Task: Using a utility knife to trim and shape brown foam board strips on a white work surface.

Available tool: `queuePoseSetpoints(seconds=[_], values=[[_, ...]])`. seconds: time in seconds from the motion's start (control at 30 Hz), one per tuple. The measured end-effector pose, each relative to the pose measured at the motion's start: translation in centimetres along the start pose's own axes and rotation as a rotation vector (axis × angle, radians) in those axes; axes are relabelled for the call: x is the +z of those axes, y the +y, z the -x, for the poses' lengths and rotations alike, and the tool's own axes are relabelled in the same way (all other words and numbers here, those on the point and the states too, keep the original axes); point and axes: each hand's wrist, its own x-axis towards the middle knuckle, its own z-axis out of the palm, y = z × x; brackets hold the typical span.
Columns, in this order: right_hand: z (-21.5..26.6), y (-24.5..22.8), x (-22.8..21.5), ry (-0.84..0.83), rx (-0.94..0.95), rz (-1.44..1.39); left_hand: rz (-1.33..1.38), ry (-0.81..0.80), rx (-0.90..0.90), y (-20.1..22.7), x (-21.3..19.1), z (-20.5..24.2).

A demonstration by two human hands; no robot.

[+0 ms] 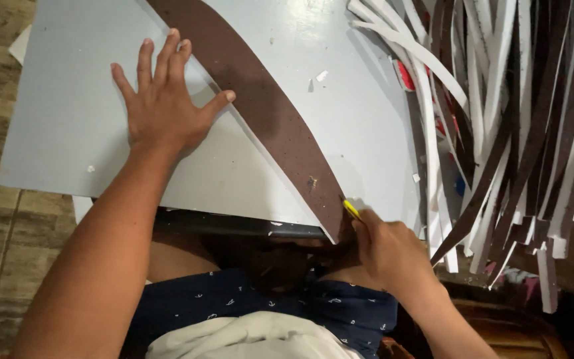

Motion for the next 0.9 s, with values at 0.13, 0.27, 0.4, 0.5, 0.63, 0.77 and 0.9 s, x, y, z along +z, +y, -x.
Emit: queuePoseSetpoints(seconds=[0.13, 0.27, 0.4, 0.5, 0.63, 0.77, 0.9], values=[[1.6, 1.3, 0.9, -0.003, -0.031, -0.006, 0.013, 0.03, 0.012, 0.3, -0.3, 0.3], [3.2, 1.7, 1.2, 0.046, -0.047, -0.064, 0.03, 0.028, 0.004, 0.4, -0.4, 0.3], [4.6, 2.2, 1.9, -0.048, 0.069, -0.065, 0.009, 0.015, 0.002, 0.5, -0.4, 0.2], [5.5, 2.8, 2.5, -0.029, 0.072, -0.105, 0.018, 0.014, 0.001, 0.4, -0.3, 0.1], [7.6, 4.4, 0.8, -0.253, 0.272, -0.112, 0.046, -0.012, -0.008, 0.4, -0.5, 0.0], [7.6, 6.6, -0.3, -0.267, 0.254, -0.148, 0.046, 0.0, 0.005, 0.5, -0.3, 0.4], [1.0, 1.7, -2.1, 0.098, 0.09, -0.356, 0.028, 0.002, -0.004, 0.4, -0.1, 0.2]])
